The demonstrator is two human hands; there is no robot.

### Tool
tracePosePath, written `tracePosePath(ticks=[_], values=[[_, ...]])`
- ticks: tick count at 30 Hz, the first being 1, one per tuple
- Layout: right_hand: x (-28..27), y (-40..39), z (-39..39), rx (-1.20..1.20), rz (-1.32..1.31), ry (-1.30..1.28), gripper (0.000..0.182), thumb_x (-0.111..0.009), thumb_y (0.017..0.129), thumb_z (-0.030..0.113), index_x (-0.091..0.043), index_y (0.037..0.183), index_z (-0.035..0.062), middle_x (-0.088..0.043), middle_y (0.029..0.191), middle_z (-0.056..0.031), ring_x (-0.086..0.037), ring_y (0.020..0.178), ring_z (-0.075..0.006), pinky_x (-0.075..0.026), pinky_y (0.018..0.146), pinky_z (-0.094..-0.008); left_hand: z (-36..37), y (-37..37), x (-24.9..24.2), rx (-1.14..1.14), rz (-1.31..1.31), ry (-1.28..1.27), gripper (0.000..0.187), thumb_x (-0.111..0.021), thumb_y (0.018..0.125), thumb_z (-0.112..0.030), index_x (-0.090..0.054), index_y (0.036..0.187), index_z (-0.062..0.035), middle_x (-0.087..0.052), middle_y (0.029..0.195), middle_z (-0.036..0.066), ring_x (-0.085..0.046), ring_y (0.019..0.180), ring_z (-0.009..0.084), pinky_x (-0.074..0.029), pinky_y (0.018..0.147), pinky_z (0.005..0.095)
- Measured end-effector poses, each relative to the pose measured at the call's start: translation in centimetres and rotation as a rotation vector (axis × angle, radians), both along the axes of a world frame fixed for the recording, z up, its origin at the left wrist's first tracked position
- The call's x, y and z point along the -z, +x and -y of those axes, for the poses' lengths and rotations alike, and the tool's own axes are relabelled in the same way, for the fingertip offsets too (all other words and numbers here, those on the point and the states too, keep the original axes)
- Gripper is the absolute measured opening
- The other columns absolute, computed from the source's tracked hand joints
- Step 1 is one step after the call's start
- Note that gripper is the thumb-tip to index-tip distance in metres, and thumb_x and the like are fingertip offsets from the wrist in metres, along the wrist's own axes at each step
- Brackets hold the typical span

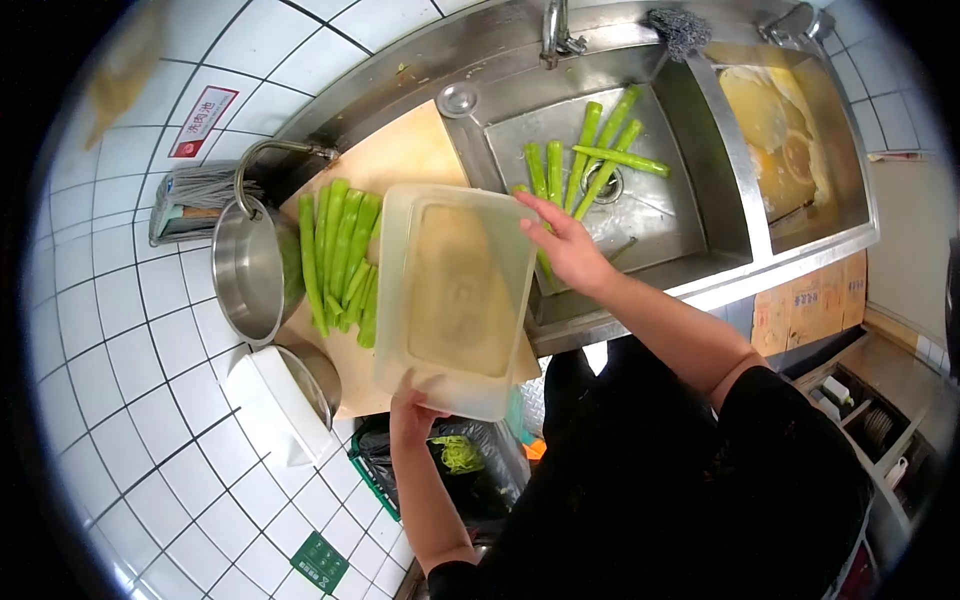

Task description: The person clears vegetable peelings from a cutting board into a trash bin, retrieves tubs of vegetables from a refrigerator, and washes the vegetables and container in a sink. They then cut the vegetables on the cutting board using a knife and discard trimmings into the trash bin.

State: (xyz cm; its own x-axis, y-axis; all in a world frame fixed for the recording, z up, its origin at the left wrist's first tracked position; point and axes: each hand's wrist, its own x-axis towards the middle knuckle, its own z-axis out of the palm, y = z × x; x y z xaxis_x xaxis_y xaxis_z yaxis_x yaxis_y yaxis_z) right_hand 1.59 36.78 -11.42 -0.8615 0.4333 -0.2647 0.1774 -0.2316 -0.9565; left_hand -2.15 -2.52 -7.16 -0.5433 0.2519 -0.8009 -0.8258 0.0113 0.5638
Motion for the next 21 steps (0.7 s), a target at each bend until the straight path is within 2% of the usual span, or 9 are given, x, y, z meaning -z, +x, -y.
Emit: tracePosePath(ticks=[2,5,8,11,14,17,21], values=[[-0.6,0.1,0.0,0.083,0.015,-0.107,0.052,-0.055,0.101,0.033,-0.051,0.141,0.0012,-0.057,0.139,-0.0171,-0.050,0.131,-0.0268,-0.035,0.111,-0.0341,-0.3,0.1,-0.5,0.023,-0.044,-0.036,0.058,-0.048,0.080,-0.007,-0.044,0.137,0.0037,-0.066,0.113,0.028,-0.072,0.078,0.0365,-0.065,0.057,0.0436],[-0.8,-0.2,-0.8,0.216,-0.009,-0.468,0.052,-0.056,0.099,0.029,-0.049,0.143,0.0023,-0.055,0.141,-0.0152,-0.048,0.132,-0.0260,-0.034,0.111,-0.0325,-1.6,0.3,-2.8,0.033,-0.041,-0.051,0.057,-0.048,0.078,-0.004,-0.045,0.134,0.0037,-0.066,0.110,0.026,-0.072,0.081,0.0370,-0.065,0.057,0.0446],[0.4,0.0,-1.1,0.303,0.031,-0.456,0.056,-0.055,0.099,0.035,-0.049,0.143,0.0010,-0.054,0.141,-0.0143,-0.047,0.132,-0.0261,-0.034,0.111,-0.0337,-3.1,0.2,-5.3,0.088,-0.104,-0.048,0.056,-0.047,0.076,-0.003,-0.046,0.131,0.0046,-0.066,0.109,0.025,-0.072,0.082,0.0371,-0.065,0.058,0.0450],[3.2,0.5,-1.7,0.321,0.101,-0.526,0.059,-0.049,0.100,0.045,-0.046,0.145,0.0072,-0.052,0.143,-0.0075,-0.043,0.134,-0.0225,-0.030,0.112,-0.0458,-5.8,0.0,-8.6,0.141,-0.149,-0.122,0.054,-0.046,0.075,-0.002,-0.048,0.128,0.0065,-0.066,0.110,0.024,-0.072,0.084,0.0365,-0.065,0.058,0.0449],[4.4,1.5,-2.2,0.435,0.089,-0.674,0.065,-0.049,0.098,0.047,-0.046,0.144,0.0014,-0.052,0.143,-0.0151,-0.043,0.134,-0.0272,-0.034,0.111,-0.0400,-8.8,-0.3,-10.9,0.181,-0.174,-0.181,0.053,-0.046,0.074,-0.001,-0.048,0.126,0.0082,-0.066,0.109,0.024,-0.072,0.085,0.0360,-0.065,0.058,0.0442],[4.1,2.6,-3.5,0.473,0.056,-0.872,0.062,-0.045,0.100,0.046,-0.046,0.144,0.0027,-0.049,0.146,-0.0160,-0.042,0.135,-0.0290,-0.035,0.112,-0.0431,-12.7,-1.0,-12.8,0.287,-0.217,-0.225,0.055,-0.046,0.075,-0.002,-0.047,0.130,0.0081,-0.065,0.108,0.023,-0.072,0.083,0.0334,-0.064,0.058,0.0421],[9.2,3.5,-6.0,0.506,0.025,-1.101,0.066,-0.033,0.103,0.051,-0.037,0.151,0.0050,-0.041,0.154,-0.0138,-0.041,0.138,-0.0315,-0.031,0.116,-0.0481,-19.3,-2.4,-13.3,0.458,-0.279,-0.246,0.059,-0.047,0.077,-0.007,-0.043,0.134,0.0095,-0.066,0.111,0.022,-0.073,0.082,0.0324,-0.065,0.058,0.0394]])
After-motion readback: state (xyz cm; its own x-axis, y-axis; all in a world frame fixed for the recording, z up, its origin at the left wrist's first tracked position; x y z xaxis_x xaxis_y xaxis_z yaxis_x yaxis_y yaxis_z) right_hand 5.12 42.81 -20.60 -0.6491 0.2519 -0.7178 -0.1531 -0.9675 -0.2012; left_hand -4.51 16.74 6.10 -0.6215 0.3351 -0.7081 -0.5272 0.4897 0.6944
